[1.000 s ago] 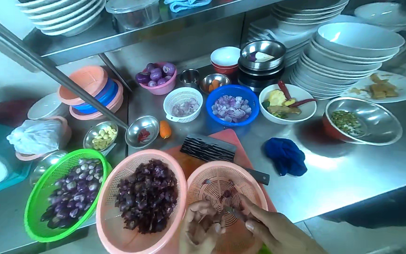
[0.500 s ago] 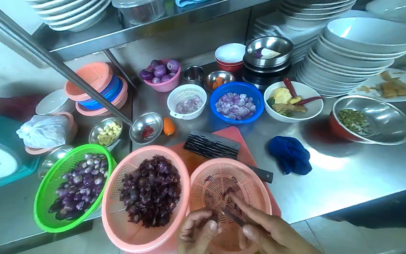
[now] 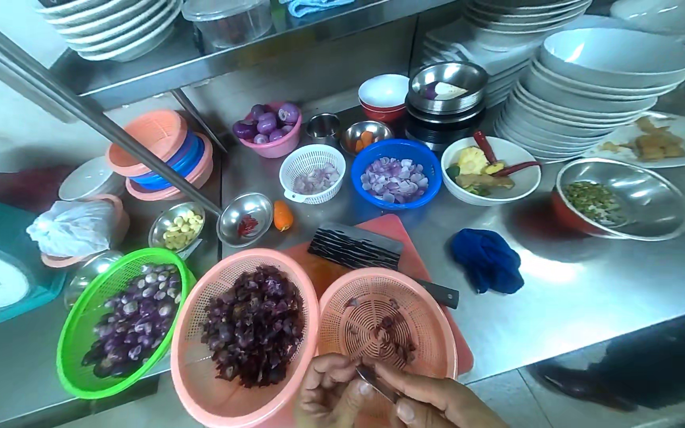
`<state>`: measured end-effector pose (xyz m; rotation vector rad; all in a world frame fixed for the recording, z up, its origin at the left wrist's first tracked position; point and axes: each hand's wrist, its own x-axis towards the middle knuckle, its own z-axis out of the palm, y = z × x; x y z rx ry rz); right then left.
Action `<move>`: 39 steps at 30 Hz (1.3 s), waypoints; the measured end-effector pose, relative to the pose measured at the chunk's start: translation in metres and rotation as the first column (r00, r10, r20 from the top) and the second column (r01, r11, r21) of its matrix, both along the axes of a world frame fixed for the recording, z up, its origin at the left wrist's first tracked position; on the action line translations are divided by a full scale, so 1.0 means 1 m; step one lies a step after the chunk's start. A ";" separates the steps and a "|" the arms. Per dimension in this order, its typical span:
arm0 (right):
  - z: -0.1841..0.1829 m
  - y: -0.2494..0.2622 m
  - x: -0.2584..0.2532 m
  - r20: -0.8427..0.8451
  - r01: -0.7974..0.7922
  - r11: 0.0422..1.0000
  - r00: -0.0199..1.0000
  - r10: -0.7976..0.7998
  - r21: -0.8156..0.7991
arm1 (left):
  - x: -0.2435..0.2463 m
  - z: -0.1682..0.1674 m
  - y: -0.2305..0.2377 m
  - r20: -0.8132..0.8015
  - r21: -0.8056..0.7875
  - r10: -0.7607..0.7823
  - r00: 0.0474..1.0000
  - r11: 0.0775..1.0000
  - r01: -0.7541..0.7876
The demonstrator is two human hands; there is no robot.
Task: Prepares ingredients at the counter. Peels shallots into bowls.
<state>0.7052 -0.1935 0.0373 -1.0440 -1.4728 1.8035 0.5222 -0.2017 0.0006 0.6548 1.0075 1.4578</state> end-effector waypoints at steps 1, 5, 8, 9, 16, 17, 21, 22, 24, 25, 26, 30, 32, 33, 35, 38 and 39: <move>0.000 0.000 0.000 -0.005 -0.005 1.000 1.000 0.005 0.002 | 0.000 0.000 0.000 -0.002 0.007 0.000 1.000 1.000 0.000; -0.001 -0.003 0.001 -0.054 0.015 1.000 0.998 -0.014 0.015 | -0.003 0.001 0.000 -0.061 0.102 -0.013 0.998 0.995 0.019; -0.002 -0.007 -0.002 -0.120 0.068 0.998 0.991 -0.066 0.008 | -0.003 0.003 0.000 -0.121 0.199 -0.005 0.993 0.979 0.030; -0.003 -0.008 -0.003 -0.149 0.084 0.996 0.985 -0.082 0.008 | -0.003 0.004 0.000 -0.134 0.224 -0.001 0.991 0.974 0.031; -0.004 -0.009 -0.003 -0.177 0.148 0.989 0.974 -0.143 0.017 | -0.003 0.005 0.002 -0.180 0.248 -0.024 0.983 0.966 0.069; -0.003 -0.008 0.000 -0.197 0.126 0.991 0.972 -0.131 -0.034 | -0.003 0.004 0.002 -0.173 0.243 -0.048 0.984 0.966 0.089; -0.006 0.002 0.011 -0.336 -0.027 0.960 0.939 -0.070 -0.277 | -0.005 -0.004 0.004 -0.007 0.162 -0.181 0.984 0.970 0.179; -0.008 0.004 0.012 -0.349 -0.046 0.950 0.934 -0.068 -0.309 | -0.005 -0.006 0.004 0.053 0.124 -0.192 0.980 0.975 0.185; -0.008 0.006 0.012 -0.384 -0.081 0.918 0.920 -0.080 -0.387 | -0.003 -0.009 0.003 0.179 0.074 -0.205 0.962 0.978 0.194; -0.009 0.006 0.012 -0.406 -0.101 0.898 0.909 -0.092 -0.429 | -0.003 -0.009 0.003 0.237 0.070 -0.215 0.947 0.976 0.204; -0.009 0.007 0.012 -0.425 -0.119 0.878 0.899 -0.102 -0.463 | -0.002 -0.011 0.003 0.288 0.072 -0.224 0.931 0.974 0.213; -0.014 0.008 0.009 -0.406 -0.086 0.857 0.902 -0.149 -0.507 | 0.005 -0.019 0.006 0.380 0.050 -0.177 0.908 0.984 0.171; -0.016 0.009 0.008 -0.378 -0.064 0.861 0.913 -0.154 -0.505 | 0.007 -0.017 0.007 0.389 -0.018 -0.121 0.913 0.990 0.139; -0.015 0.009 0.008 -0.367 -0.062 0.861 0.918 -0.148 -0.504 | 0.008 -0.017 0.007 0.396 -0.047 -0.101 0.913 0.990 0.129; -0.014 0.010 0.008 -0.358 -0.063 0.859 0.923 -0.144 -0.508 | 0.007 -0.018 0.008 0.417 -0.058 -0.107 0.902 0.988 0.144; -0.015 0.011 0.008 -0.357 -0.076 0.854 0.924 -0.133 -0.514 | 0.004 -0.022 0.009 0.455 -0.035 -0.156 0.877 0.981 0.193; -0.016 0.011 0.008 -0.361 -0.075 0.855 0.923 -0.136 -0.513 | 0.003 -0.022 0.009 0.465 -0.031 -0.168 0.869 0.978 0.206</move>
